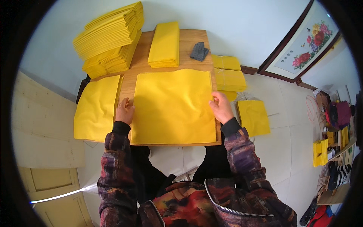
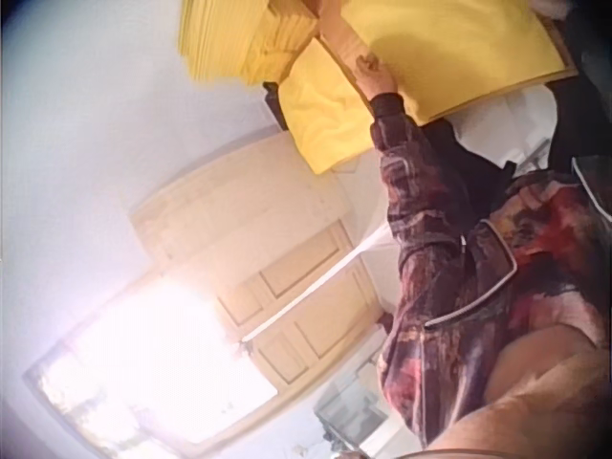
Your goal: The person repeatedly folds yellow paper sheets on a wooden table. They fold each sheet in half, then in half again, and place the folded pieces into a growing stack. The process is repeated for multiple sheets throughout the clip.
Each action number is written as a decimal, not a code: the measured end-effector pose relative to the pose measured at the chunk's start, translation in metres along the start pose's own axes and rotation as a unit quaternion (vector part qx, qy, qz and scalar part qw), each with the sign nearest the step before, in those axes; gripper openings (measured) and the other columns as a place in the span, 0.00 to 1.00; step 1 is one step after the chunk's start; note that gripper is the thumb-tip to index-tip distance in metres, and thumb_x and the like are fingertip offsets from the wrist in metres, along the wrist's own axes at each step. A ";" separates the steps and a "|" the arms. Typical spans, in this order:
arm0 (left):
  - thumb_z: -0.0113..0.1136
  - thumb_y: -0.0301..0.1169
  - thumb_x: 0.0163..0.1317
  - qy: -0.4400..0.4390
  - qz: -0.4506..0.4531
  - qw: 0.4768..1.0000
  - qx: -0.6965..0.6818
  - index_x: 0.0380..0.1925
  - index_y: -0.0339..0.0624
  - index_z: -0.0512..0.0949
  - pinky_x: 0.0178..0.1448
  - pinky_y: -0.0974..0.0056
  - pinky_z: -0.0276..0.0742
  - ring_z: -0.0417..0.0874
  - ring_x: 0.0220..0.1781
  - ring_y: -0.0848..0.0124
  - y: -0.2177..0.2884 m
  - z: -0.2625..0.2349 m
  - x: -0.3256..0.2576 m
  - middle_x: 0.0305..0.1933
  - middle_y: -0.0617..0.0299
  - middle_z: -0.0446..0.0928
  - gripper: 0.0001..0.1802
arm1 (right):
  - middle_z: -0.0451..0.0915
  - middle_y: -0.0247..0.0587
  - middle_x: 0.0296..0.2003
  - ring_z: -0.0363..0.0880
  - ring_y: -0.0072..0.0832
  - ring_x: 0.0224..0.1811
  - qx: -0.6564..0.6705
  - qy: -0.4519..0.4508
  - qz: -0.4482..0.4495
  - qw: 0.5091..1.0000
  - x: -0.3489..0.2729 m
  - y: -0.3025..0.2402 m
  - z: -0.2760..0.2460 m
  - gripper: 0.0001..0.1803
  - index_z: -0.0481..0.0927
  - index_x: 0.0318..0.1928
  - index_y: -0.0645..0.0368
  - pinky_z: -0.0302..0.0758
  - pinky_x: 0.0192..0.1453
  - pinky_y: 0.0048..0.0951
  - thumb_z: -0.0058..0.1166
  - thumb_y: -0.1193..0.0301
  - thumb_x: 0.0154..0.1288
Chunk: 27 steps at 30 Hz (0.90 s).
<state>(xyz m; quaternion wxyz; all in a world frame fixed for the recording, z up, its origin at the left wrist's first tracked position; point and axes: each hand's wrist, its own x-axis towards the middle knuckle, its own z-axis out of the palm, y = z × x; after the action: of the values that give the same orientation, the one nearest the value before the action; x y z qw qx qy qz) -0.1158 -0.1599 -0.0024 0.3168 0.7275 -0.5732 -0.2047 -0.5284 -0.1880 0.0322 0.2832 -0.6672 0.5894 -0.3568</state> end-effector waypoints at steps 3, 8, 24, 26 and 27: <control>0.61 0.35 0.56 -0.030 -0.079 0.988 -0.128 0.58 0.37 0.71 0.57 0.56 0.74 0.77 0.56 0.55 0.009 0.014 0.014 0.56 0.45 0.74 0.29 | 0.74 0.52 0.49 0.70 0.49 0.51 -0.079 -0.015 -0.019 0.997 0.006 -0.003 0.006 0.20 0.75 0.48 0.65 0.69 0.56 0.43 0.59 0.69 0.57; 0.63 0.35 0.54 0.029 -0.004 0.999 0.038 0.57 0.33 0.71 0.53 0.60 0.77 0.80 0.51 0.60 0.016 0.030 0.020 0.56 0.49 0.75 0.30 | 0.72 0.51 0.54 0.66 0.52 0.57 -0.101 0.020 -0.071 0.992 -0.003 0.000 0.017 0.18 0.76 0.47 0.64 0.66 0.61 0.44 0.60 0.69 0.56; 0.64 0.38 0.53 -0.028 0.203 0.949 0.240 0.54 0.57 0.76 0.71 0.46 0.55 0.60 0.70 0.55 0.112 0.058 -0.047 0.68 0.60 0.65 0.24 | 0.69 0.42 0.60 0.65 0.47 0.61 -0.220 -0.035 -0.138 0.965 -0.018 -0.012 0.023 0.20 0.78 0.50 0.57 0.65 0.62 0.46 0.60 0.69 0.54; 0.62 0.41 0.55 -0.070 0.231 0.949 0.204 0.55 0.57 0.75 0.71 0.46 0.54 0.59 0.72 0.55 0.120 0.069 -0.045 0.69 0.62 0.64 0.25 | 0.69 0.41 0.60 0.65 0.45 0.61 -0.230 -0.032 -0.136 0.963 -0.018 -0.012 0.023 0.20 0.78 0.50 0.57 0.64 0.63 0.46 0.59 0.68 0.55; 0.62 0.41 0.56 -0.082 0.215 0.951 0.205 0.56 0.57 0.75 0.71 0.46 0.54 0.59 0.72 0.56 0.120 0.072 -0.043 0.69 0.62 0.64 0.25 | 0.69 0.41 0.60 0.65 0.45 0.61 -0.230 -0.029 -0.146 0.962 -0.019 -0.012 0.023 0.20 0.77 0.50 0.57 0.64 0.63 0.46 0.59 0.67 0.56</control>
<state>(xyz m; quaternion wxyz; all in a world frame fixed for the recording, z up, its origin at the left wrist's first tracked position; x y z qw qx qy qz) -0.2589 -0.1521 0.0272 0.1488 0.6170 -0.7697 -0.0687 -0.5041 -0.1689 0.0256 0.0835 -0.8033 0.5432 -0.2294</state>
